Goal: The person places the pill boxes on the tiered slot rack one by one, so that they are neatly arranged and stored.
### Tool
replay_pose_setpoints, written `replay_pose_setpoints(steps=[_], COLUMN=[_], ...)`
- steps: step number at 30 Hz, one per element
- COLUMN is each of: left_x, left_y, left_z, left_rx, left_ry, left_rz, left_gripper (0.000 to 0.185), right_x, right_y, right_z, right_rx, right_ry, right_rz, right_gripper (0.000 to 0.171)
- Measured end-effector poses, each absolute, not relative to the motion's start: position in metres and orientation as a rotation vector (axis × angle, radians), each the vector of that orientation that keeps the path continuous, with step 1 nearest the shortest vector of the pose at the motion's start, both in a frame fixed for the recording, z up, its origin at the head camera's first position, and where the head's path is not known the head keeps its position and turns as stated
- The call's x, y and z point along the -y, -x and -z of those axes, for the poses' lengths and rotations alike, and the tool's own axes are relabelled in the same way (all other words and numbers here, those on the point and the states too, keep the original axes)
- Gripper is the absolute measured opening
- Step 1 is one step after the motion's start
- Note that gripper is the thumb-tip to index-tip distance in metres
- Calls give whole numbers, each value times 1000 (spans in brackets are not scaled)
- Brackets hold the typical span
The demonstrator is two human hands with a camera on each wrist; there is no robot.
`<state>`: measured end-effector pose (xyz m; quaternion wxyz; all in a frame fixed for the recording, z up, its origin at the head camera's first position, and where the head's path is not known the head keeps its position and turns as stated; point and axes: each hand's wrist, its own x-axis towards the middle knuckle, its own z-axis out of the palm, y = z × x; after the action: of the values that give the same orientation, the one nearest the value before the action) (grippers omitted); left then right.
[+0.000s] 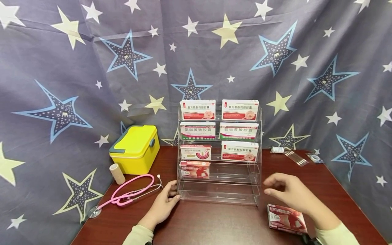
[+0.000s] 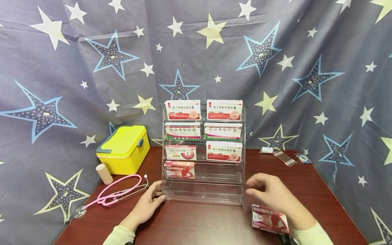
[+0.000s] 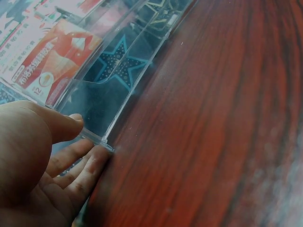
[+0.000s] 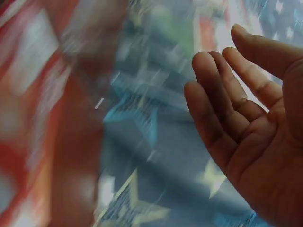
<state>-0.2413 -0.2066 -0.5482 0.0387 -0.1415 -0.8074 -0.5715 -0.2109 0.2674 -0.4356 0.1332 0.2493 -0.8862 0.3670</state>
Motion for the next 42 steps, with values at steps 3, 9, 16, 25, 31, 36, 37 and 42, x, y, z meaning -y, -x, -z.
replay_pose_setpoints(steps=[3,9,16,25,31,36,37,42], left_x=[206,206,205,207,207,207,207,207], left_y=[242,242,242,244,243,244,244,243], left_z=[548,549,549,552,551,551,551,551], left_rx=[2479,2466,2480,2488,2484,2483,2485,2481], left_ry=[435,445,449,469,479,472,466,476], left_rz=[1754,1771,1755,1707,1711,1718,1719,1712], left_gripper=[53,53,52,53,52,51,51,52], right_x=[-303,-355,-383,-388,-387,-386,-385,-385], right_y=[205,204,205,203,203,202,202,199], right_z=[456,494,516,525,527,526,525,521], right_rx=[2655,2812,2836,2823,2820,2826,2826,2810], right_ry=[-632,-570,-755,-844,-844,-841,-836,-802], right_rz=[-1114,-1299,-1386,-1376,-1326,-1289,-1281,-1364], right_gripper=[23,40,46,41,27,27,27,28])
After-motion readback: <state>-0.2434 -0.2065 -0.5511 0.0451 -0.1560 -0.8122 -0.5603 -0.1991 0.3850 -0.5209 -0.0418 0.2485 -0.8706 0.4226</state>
